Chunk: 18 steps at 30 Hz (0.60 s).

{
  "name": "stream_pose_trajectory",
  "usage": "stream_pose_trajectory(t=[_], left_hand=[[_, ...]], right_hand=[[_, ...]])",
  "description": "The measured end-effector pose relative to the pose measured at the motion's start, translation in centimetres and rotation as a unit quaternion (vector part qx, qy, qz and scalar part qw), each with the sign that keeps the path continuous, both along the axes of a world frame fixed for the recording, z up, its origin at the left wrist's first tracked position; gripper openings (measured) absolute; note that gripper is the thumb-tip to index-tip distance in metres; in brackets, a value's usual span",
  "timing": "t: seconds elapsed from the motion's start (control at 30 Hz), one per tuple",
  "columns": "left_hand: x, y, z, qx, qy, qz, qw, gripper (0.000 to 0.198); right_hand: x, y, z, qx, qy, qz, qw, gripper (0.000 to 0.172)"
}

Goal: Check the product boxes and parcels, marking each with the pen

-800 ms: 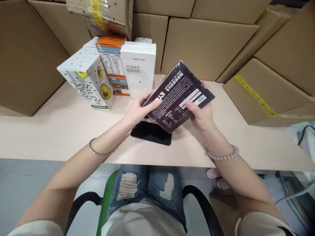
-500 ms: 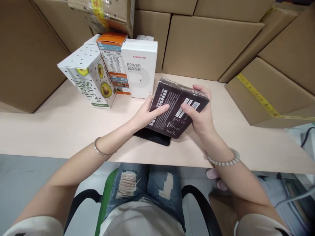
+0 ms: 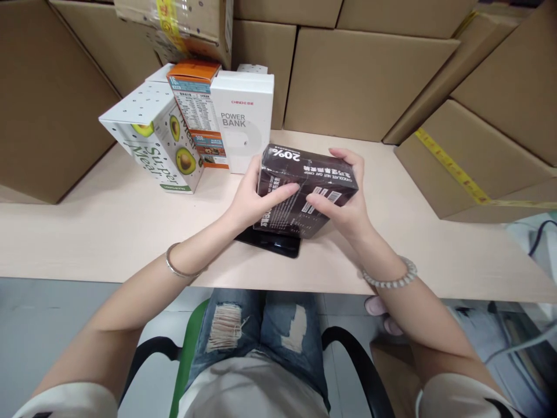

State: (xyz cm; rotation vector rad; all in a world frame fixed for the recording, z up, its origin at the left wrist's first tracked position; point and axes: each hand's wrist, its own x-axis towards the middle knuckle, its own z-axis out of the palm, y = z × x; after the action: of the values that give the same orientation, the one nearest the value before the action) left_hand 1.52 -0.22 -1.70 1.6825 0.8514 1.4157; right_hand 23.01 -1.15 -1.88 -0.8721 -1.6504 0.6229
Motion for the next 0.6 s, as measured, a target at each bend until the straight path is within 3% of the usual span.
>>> stream_pose_trajectory(t=[0.07, 0.27, 0.4, 0.53, 0.6], left_hand=[[0.17, 0.03, 0.06, 0.008, -0.004, 0.015, 1.0, 0.068], [0.82, 0.29, -0.35, 0.036, -0.013, 0.025, 0.999, 0.071], [0.62, -0.05, -0.14, 0.012, -0.001, 0.015, 1.0, 0.073], [0.19, -0.1, 0.14, 0.024, 0.006, -0.026, 0.999, 0.093], [0.18, 0.0, 0.21, 0.013, 0.007, -0.033, 0.999, 0.088]], right_hand=[[-0.21, -0.32, 0.18, 0.0, -0.006, -0.003, 1.0, 0.098], [-0.29, -0.62, 0.85, 0.038, -0.029, -0.069, 0.996, 0.069], [-0.55, -0.85, 0.63, 0.023, -0.005, -0.051, 0.998, 0.076], [-0.86, -0.94, 0.27, 0.005, -0.006, -0.04, 0.999, 0.093], [-0.92, -0.83, 0.28, 0.0, -0.008, -0.044, 0.999, 0.092]])
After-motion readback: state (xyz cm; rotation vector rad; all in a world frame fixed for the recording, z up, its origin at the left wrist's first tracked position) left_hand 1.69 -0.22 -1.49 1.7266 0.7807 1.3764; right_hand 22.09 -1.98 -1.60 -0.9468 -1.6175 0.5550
